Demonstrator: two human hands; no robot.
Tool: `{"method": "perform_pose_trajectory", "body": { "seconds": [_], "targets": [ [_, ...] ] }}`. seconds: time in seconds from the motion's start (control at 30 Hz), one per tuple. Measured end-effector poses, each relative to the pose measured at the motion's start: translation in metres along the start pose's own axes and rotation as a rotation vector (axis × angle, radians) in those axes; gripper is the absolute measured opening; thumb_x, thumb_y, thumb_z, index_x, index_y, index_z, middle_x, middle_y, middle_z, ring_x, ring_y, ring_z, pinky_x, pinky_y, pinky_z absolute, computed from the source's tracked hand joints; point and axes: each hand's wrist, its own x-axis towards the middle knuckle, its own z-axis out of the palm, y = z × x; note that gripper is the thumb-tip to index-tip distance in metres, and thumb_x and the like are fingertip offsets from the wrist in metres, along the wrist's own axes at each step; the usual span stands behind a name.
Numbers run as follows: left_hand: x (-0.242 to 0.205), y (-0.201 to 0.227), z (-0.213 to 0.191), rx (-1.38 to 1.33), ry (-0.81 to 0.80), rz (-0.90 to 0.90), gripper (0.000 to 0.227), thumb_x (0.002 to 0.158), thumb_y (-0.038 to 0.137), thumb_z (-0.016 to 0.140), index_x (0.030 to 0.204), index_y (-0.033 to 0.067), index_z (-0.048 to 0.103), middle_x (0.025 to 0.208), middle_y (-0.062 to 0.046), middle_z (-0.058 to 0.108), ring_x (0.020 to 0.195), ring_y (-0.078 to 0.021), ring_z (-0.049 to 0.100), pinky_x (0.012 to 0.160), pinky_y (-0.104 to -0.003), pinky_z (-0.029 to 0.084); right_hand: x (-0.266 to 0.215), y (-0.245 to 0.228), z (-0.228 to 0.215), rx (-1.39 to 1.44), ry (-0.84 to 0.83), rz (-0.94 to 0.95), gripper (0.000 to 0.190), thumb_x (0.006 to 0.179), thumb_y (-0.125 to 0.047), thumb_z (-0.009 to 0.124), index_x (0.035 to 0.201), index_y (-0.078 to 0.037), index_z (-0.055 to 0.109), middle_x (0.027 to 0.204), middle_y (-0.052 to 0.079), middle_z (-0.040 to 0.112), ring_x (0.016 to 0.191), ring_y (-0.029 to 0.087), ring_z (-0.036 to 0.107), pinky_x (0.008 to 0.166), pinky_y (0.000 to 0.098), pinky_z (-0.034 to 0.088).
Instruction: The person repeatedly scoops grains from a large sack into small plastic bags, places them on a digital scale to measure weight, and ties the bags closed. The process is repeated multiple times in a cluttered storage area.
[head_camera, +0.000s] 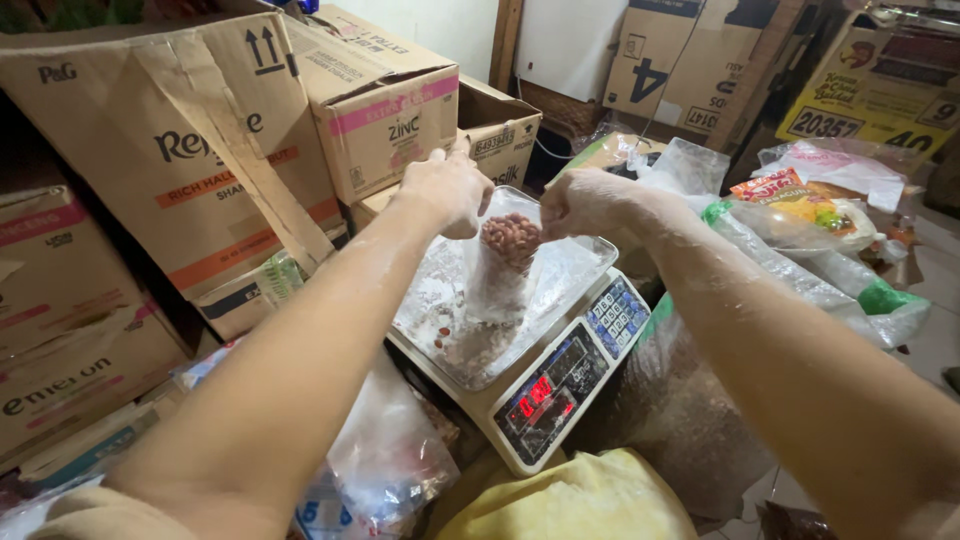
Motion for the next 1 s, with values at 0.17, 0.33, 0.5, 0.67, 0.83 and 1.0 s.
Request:
{"method": "perform_pose_trajectory", "body": {
  "seconds": [0.17,0.33,0.5,0.67,0.83,1.0],
  "targets": [
    [0.01,-0.011,-0.006,-0.192,0.167,-0.023,0.028,0.088,0.045,0.076,0.109,0.0267,0.076,0.107,-0.003,0.076,0.098,-0.0226,0.074,0.09,-0.04,0.06,-0.014,-0.002,-0.011,0.083,0.205,0.09,0.014,0.085,-0.026,0.076,0.096,-0.021,0.084,0.09,0.002,0.08,0.08,0.018,0.073,0.076,0.0368,0.058],
    [0.015,-0.015,-0.004,-0.197,0.236,-0.059,0.02,0.088,0.042,0.078,0.101,0.0267,0.08,0.105,-0.005,0.078,0.096,-0.0231,0.075,0.088,-0.04,0.059,-0.026,-0.008,-0.013,0.103,0.337,0.094,0.013,0.087,-0.027,0.08,0.096,-0.018,0.083,0.092,0.004,0.079,0.079,0.018,0.072,0.077,0.0375,0.058],
    [-0.001,-0.018,0.011,-0.259,0.234,-0.064,0.023,0.082,0.035,0.081,0.102,0.0253,0.079,0.108,-0.009,0.075,0.101,-0.0284,0.072,0.089,-0.045,0.057,-0.017,-0.003,0.024,0.572,0.604,0.051,0.022,0.091,-0.013,0.067,0.108,-0.014,0.081,0.103,0.004,0.081,0.093,0.015,0.074,0.083,0.0327,0.06],
    [-0.003,-0.022,0.023,-0.477,0.248,-0.063,0.016,0.08,0.028,0.079,0.095,0.0214,0.08,0.106,-0.008,0.078,0.101,-0.0269,0.073,0.091,-0.044,0.056,-0.026,0.001,0.06,0.979,0.296,0.168,0.056,0.097,-0.025,0.074,0.144,-0.014,0.046,0.135,0.006,0.057,0.12,0.016,0.057,0.099,0.0373,0.047],
    [0.009,-0.006,0.026,-0.576,0.267,0.09,0.012,0.082,0.021,0.076,0.093,0.0162,0.08,0.1,-0.011,0.079,0.096,-0.0242,0.078,0.092,-0.037,0.06,-0.006,-0.027,0.099,0.845,0.275,-0.154,0.041,0.1,-0.039,0.059,0.133,-0.014,0.063,0.122,0.005,0.071,0.119,0.023,0.063,0.106,0.0448,0.05],
    [0.001,0.02,0.024,-0.575,0.217,0.028,0.009,0.08,0.016,0.078,0.089,0.015,0.08,0.103,-0.013,0.076,0.1,-0.028,0.074,0.093,-0.04,0.057,0.027,-0.032,0.131,0.37,0.47,0.235,0.03,0.096,-0.034,0.056,0.118,-0.018,0.069,0.112,0.007,0.071,0.123,0.028,0.045,0.101,0.0497,0.029]
  ]
}}
